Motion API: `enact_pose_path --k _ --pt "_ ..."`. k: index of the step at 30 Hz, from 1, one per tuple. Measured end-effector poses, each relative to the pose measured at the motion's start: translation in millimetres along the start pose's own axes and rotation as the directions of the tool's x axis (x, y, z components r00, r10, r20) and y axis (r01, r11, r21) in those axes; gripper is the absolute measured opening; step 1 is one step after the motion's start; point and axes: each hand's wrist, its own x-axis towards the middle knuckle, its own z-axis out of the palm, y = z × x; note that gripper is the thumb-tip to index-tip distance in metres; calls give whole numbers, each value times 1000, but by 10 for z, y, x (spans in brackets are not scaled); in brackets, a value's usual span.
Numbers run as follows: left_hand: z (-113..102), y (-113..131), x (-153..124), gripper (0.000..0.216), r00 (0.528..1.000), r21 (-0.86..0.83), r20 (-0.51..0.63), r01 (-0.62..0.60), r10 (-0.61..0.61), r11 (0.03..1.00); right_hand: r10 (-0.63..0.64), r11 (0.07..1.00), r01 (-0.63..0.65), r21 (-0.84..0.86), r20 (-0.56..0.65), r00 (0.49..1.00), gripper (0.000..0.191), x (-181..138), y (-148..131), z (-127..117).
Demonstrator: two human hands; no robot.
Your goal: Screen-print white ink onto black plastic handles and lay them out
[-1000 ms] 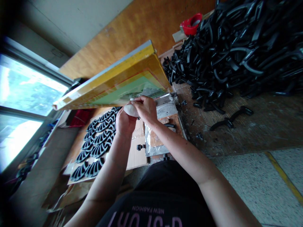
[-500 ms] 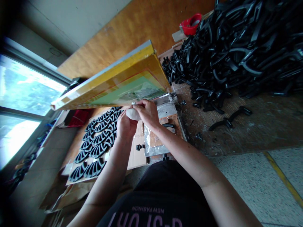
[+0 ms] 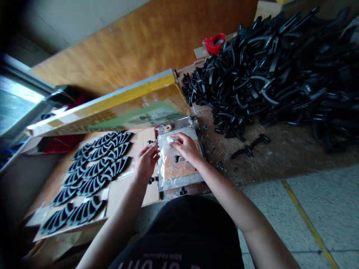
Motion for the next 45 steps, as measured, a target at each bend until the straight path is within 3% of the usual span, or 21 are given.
enact_pose_path --k 5,8,11,14,19,24,28,32,36,41,43,45 --pt "-400 -174 -73 32 992 15 -117 54 -52 998 28 976 -85 -201 -269 963 32 -29 460 -853" --pt "-634 -303 -148 34 977 7 -194 91 -88 996 1 887 -168 -431 -362 932 28 -135 723 -1325" --pt "-780 -438 -230 36 960 -12 -247 131 -130 991 46 773 -260 -579 -358 933 21 -272 912 -1561" --pt "-817 -538 -289 37 954 -58 -251 151 -161 987 65 756 -263 -600 -331 941 19 -306 958 -1599" --pt "-726 -601 -336 36 955 -26 -244 164 -166 986 -16 856 -138 -499 -291 956 30 -35 655 -1373" --pt "-625 -613 -410 33 977 18 -153 154 -149 988 98 959 -150 -242 -211 972 39 165 316 -779" --pt "-647 -635 -483 32 982 66 -119 158 -150 985 53 946 -67 -317 -53 997 38 167 270 -401" --pt "-721 -690 -536 32 978 85 -131 177 -165 980 13 893 6 -449 38 999 29 144 279 -221" --pt "-674 -720 -564 35 980 112 -96 184 -174 977 59 910 -21 -414 77 995 32 59 278 -31" --pt "-470 -657 -528 68 992 15 -31 123 -123 992 172 967 -135 -216 160 972 41 -76 280 209" --pt "-429 -630 -481 64 994 -2 -31 109 -109 994 222 967 -187 -174 204 954 42 -105 275 251" --pt "-429 -618 -429 46 995 13 -32 90 -90 996 258 956 -213 -201 237 937 41 -130 255 257"
